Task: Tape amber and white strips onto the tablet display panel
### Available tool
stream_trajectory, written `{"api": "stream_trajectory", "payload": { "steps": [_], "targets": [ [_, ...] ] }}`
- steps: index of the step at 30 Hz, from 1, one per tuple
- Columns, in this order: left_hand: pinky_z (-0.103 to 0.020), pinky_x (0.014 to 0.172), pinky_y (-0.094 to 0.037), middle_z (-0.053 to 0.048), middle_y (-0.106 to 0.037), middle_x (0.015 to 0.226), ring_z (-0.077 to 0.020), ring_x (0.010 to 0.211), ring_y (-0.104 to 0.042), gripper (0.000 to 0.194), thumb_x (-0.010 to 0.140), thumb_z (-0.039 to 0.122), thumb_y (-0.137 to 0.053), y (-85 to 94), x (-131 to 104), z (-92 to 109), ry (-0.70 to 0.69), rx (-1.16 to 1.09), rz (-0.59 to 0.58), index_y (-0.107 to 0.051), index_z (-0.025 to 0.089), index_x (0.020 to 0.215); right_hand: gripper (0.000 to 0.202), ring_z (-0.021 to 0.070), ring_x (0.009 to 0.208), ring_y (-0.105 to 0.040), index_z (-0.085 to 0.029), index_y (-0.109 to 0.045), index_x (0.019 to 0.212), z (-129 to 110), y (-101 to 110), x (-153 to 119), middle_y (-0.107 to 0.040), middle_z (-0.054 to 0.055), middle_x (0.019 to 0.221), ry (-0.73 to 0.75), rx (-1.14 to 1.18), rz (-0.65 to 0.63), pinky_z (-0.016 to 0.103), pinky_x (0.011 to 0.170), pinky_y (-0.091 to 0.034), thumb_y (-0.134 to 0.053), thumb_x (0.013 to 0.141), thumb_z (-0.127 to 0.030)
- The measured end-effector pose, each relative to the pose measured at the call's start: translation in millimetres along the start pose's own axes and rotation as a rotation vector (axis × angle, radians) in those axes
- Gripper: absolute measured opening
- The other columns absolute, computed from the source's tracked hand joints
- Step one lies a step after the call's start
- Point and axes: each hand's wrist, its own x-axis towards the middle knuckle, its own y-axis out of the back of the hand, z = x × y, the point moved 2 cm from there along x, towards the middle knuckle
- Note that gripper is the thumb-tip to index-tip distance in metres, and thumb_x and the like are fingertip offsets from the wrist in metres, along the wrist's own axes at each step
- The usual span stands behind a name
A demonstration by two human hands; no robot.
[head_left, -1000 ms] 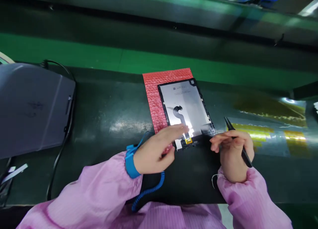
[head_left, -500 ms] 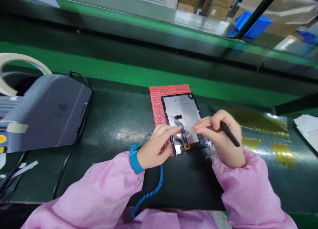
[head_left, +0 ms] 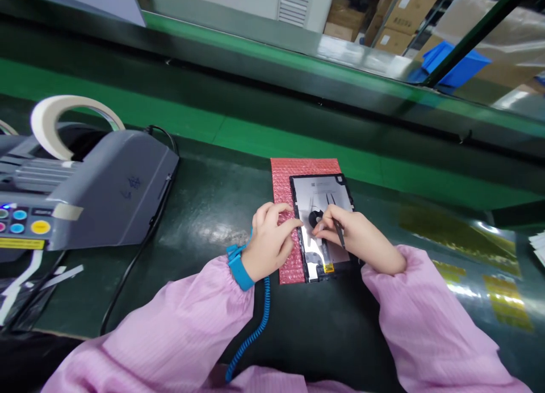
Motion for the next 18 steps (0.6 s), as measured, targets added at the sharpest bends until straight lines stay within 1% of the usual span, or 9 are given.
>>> {"api": "stream_trajectory", "payload": {
  "steps": [6,10,14,18],
  "targets": [
    [-0.057,0.104,-0.04,-0.013,-0.049,0.129,-0.0336,0.123,-0.037,0.043,0.08,0.001,-0.05,-4.6,-3,-1,-0.041,0.041,-0.01,-0.07,0.02,0.113,0.029,0.023,0.088,-0.074,-0.027,-0.037,0.08,6,-5,7,-0.078,0.001,0.094,0.012,-0.065,0.129,0.035,0.076,-0.051,-0.061,0.095,-0.035],
    [-0.057,0.105,-0.04,-0.013,-0.048,0.133,-0.0345,0.126,-0.036,0.043,0.083,0.003,-0.051,-7.1,-4,1,-0.082,0.067,-0.018,-0.071,0.022,0.115,0.026,0.0239,0.09,-0.074,-0.028,-0.038,0.082,10,-11,7,-0.078,0.001,0.095,0.006,-0.086,0.207,0.036,0.077,-0.052,-0.06,0.095,-0.032],
    [-0.058,0.104,-0.039,-0.013,-0.048,0.137,-0.0345,0.126,-0.036,0.038,0.089,0.009,-0.051,-9.7,-4,5,-0.137,0.105,0.003,-0.072,0.025,0.117,0.026,0.0247,0.092,-0.074,-0.028,-0.038,0.082,10,-17,5,-0.077,0.001,0.096,-0.01,-0.109,0.262,0.036,0.078,-0.052,-0.061,0.094,-0.031],
    [-0.06,0.104,-0.037,-0.012,-0.052,0.137,-0.0356,0.126,-0.037,0.033,0.095,0.02,-0.054,-14.0,-4,6,-0.172,0.164,-0.001,-0.072,0.03,0.12,0.024,0.0247,0.092,-0.073,-0.028,-0.039,0.082,10,-21,4,-0.077,0.002,0.094,0.004,-0.101,0.299,0.037,0.078,-0.052,-0.06,0.094,-0.03]
  ]
}}
